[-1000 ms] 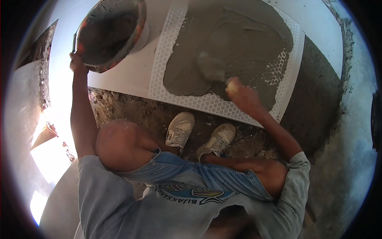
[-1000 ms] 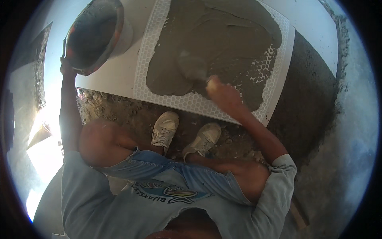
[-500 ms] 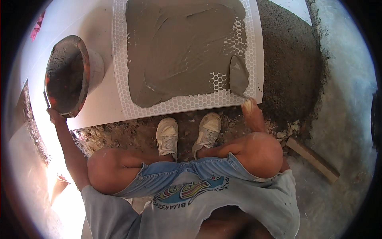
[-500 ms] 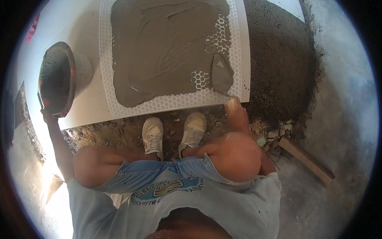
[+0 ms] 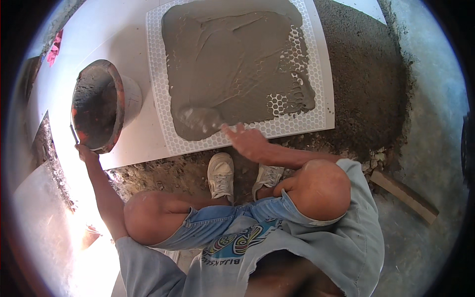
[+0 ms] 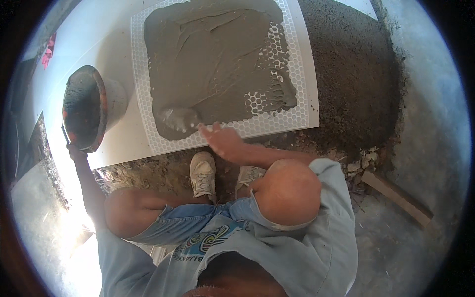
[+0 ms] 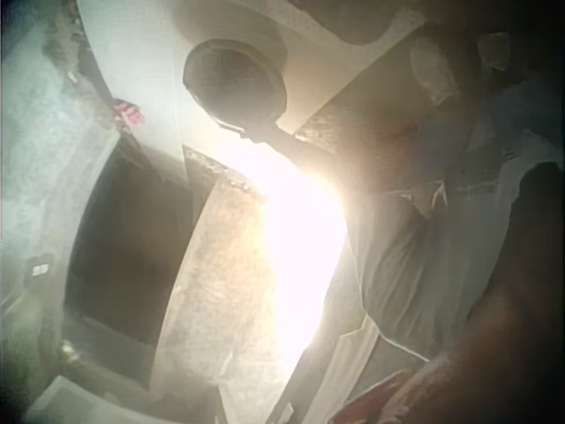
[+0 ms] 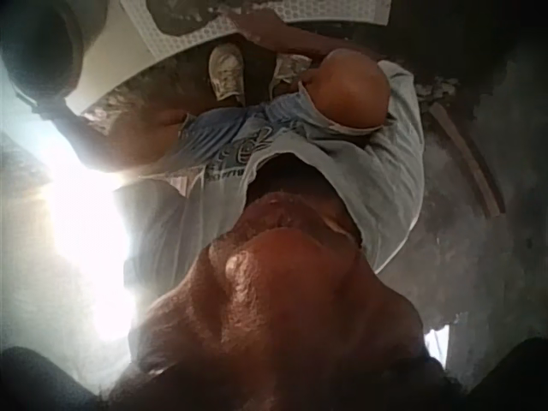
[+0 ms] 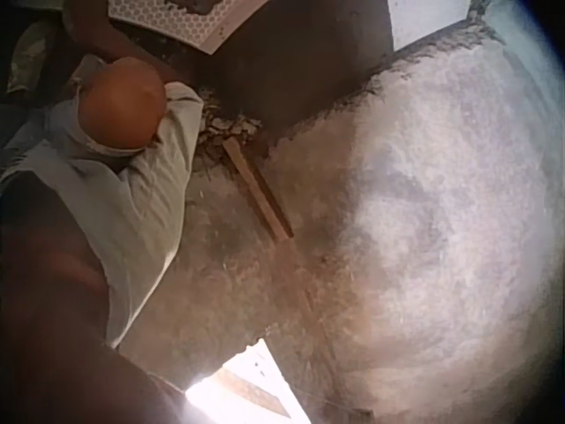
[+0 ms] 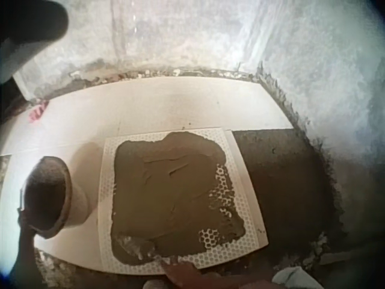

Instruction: Applying mortar or adhesive to the back of a tile using a hand trowel.

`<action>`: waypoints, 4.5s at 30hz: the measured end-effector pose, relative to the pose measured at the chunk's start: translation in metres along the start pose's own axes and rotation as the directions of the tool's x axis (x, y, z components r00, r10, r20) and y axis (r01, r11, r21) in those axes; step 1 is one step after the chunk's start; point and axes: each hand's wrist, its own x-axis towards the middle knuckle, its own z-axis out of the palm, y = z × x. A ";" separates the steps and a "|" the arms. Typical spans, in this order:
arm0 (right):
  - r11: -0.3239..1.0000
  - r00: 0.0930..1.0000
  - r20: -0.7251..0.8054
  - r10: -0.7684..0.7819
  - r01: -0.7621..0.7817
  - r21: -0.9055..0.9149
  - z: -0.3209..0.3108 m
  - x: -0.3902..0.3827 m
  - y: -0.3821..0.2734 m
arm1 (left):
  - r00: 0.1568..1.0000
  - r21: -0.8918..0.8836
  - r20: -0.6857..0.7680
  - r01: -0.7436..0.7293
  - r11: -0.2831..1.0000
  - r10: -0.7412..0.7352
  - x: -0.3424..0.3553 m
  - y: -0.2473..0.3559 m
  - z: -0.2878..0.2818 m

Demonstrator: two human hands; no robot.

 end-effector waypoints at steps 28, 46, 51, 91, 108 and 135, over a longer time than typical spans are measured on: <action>0.679 0.688 -0.116 0.716 -0.650 0.341 0.008 -0.118 0.072 | 0.997 0.005 -0.018 -0.081 0.997 0.081 0.009 -0.008 0.002; 0.759 0.651 -0.397 0.647 -0.598 0.256 -0.170 -0.022 0.223 | 0.994 0.041 -0.072 -0.079 0.996 0.082 0.015 -0.017 -0.006; 0.796 0.779 -0.175 0.602 -0.571 0.199 -0.098 -0.115 0.137 | 0.999 -0.130 -0.017 -0.038 0.991 0.036 0.024 -0.008 -0.018; 0.964 0.989 0.063 0.130 -0.111 -0.243 -0.131 0.062 0.055 | 1.000 -0.171 -0.008 0.007 0.985 -0.009 0.002 -0.001 -0.012; 0.840 0.766 -0.498 0.408 -0.529 -0.125 -0.180 0.084 0.154 | 0.998 -0.102 0.038 -0.040 0.994 0.044 0.004 -0.010 -0.016; 0.722 0.839 -0.123 0.530 -0.371 0.584 -0.248 0.152 0.138 | 0.997 -0.201 0.039 0.079 0.976 -0.073 -0.015 0.001 -0.004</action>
